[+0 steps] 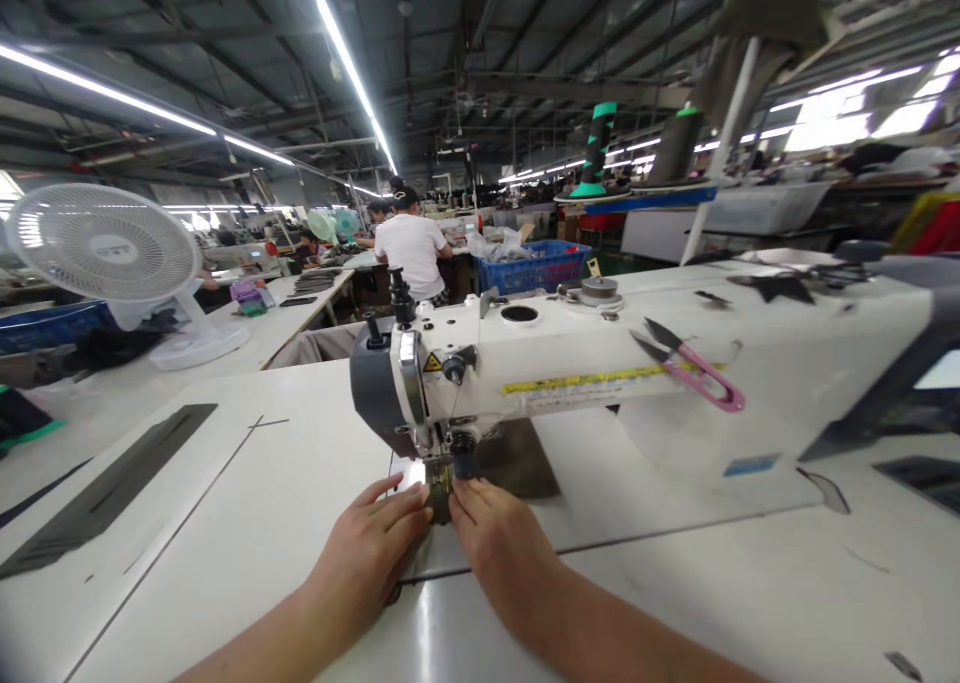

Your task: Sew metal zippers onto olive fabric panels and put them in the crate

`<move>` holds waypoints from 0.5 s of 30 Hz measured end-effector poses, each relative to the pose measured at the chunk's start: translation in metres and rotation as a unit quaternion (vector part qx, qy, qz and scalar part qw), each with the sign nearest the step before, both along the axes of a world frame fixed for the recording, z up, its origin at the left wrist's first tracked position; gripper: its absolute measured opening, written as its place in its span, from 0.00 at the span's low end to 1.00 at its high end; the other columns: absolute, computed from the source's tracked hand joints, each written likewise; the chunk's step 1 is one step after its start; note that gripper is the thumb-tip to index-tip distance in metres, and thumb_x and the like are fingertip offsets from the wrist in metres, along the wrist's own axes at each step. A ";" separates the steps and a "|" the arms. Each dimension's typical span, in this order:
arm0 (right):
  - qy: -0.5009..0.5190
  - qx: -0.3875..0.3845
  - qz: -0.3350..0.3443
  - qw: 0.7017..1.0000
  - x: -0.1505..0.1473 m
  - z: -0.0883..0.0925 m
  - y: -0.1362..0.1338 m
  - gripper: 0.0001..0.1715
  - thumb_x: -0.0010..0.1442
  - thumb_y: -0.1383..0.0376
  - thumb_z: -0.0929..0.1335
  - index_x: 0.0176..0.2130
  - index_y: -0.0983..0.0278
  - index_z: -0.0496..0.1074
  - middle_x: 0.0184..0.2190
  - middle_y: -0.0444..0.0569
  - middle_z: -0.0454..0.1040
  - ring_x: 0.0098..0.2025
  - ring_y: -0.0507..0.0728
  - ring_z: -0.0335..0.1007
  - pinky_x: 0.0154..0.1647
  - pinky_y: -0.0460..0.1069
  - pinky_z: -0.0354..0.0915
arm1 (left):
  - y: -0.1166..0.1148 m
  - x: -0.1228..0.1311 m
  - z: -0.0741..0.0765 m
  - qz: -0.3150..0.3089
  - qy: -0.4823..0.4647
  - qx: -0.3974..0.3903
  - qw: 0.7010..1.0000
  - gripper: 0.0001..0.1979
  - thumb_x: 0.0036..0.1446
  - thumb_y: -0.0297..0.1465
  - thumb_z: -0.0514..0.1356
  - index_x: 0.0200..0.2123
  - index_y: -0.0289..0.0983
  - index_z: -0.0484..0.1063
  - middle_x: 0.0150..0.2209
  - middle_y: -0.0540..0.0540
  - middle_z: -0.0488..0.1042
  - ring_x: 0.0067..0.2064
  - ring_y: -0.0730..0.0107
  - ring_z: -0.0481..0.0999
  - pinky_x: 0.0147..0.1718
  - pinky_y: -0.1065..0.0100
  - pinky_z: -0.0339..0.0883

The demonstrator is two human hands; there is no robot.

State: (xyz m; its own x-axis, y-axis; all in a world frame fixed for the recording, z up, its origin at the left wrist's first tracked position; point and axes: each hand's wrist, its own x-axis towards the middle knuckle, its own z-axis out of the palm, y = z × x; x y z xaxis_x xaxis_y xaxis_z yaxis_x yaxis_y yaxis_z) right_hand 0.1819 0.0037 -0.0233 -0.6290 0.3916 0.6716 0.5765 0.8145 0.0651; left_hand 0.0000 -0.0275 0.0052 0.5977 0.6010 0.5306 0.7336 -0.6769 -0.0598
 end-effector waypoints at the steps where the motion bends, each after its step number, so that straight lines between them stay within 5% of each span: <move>1: -0.003 -0.001 0.001 1.000 -0.001 0.002 0.001 0.18 0.54 0.81 0.59 0.39 0.75 0.73 0.39 0.61 0.75 0.41 0.59 0.73 0.43 0.51 0.71 | 0.002 0.000 0.001 -0.003 0.007 0.001 1.000 0.13 0.61 0.22 0.46 0.34 0.34 0.70 0.37 0.43 0.76 0.40 0.66 0.76 0.50 0.58 0.65; 15: -0.008 -0.085 0.015 0.996 -0.001 0.014 0.013 0.14 0.56 0.80 0.60 0.34 0.70 0.71 0.34 0.55 0.75 0.39 0.58 0.73 0.38 0.49 0.71 | 0.020 -0.002 0.001 0.000 0.032 0.008 0.999 0.09 0.58 0.21 0.51 0.33 0.34 0.69 0.37 0.43 0.75 0.39 0.66 0.76 0.48 0.58 0.66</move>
